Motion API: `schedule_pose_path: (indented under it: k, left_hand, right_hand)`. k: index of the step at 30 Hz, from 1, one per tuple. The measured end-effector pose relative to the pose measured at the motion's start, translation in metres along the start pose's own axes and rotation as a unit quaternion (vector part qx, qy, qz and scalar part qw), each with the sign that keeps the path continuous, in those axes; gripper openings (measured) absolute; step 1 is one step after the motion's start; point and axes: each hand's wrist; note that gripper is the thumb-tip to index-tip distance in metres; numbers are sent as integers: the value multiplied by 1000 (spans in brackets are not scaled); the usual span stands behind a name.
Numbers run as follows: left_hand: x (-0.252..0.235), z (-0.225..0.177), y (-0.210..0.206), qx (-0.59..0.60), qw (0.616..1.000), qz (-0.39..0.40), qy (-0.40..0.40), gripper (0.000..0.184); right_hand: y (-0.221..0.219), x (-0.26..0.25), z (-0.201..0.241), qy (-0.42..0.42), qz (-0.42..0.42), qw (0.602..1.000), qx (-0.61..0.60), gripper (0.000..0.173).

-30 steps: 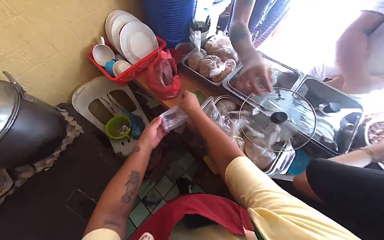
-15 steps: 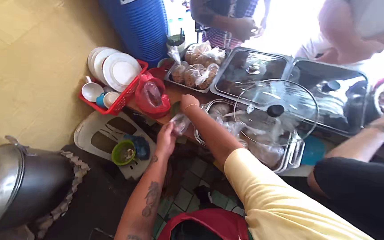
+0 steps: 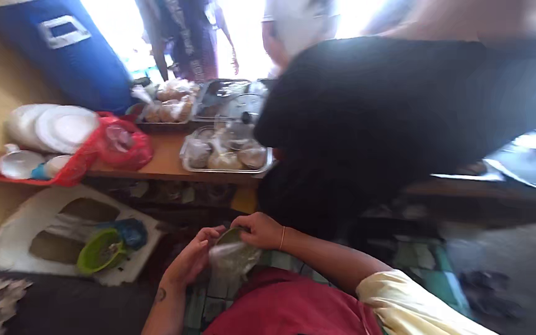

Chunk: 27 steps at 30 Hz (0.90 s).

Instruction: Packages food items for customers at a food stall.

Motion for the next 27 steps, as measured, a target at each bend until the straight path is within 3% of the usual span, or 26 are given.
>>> schedule_pose_path:
  k: [2,5,8,11,14,16,18,21,24,27]
  left_hand:
    - [-37,5,-56,5,988,88,124,65]
    - [-95,8,-153,-135,947,166,241,58]
    - [-141,31,-231,-210,928,216,219,42]
    - [-184,67,-298,-189,925,266,196,54]
    - [-234,114,-368,-77,944,262,184,46]
    - [-270,152,-414,24,956,238,167,36]
    - [-308,170,-470,85,959,218,162,33]
    - [-361,203,-539,106,954,221,170,48]
    - [-406,233,-581,112,964,180,160,63]
    - [-433,229,-592,137,975,131,116,66]
  right_hand:
    - [10,68,10,-49,29,996,71,31]
    - [24,150,16,-93,26,986,139,26]
    - [39,221,1,-114,-85,976,164,32]
    - [61,294,-19,-124,-255,944,166,44]
    - [86,383,-39,-83,-407,880,230,23]
    - [103,460,-43,-112,-351,903,222,19]
    - [123,525,-46,-206,-192,942,180,19]
    - [141,572,-85,-305,-33,939,152,21]
    - [172,596,-119,-351,40,924,149,22]
    - [221,616,-120,-289,43,943,158,21]
Point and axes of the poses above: each hand's wrist, its own x-axis away from the middle knuckle, its own y-axis out of the back of the hand, z = x × y, and after that the axes turned 10 degrees about z, right-handed
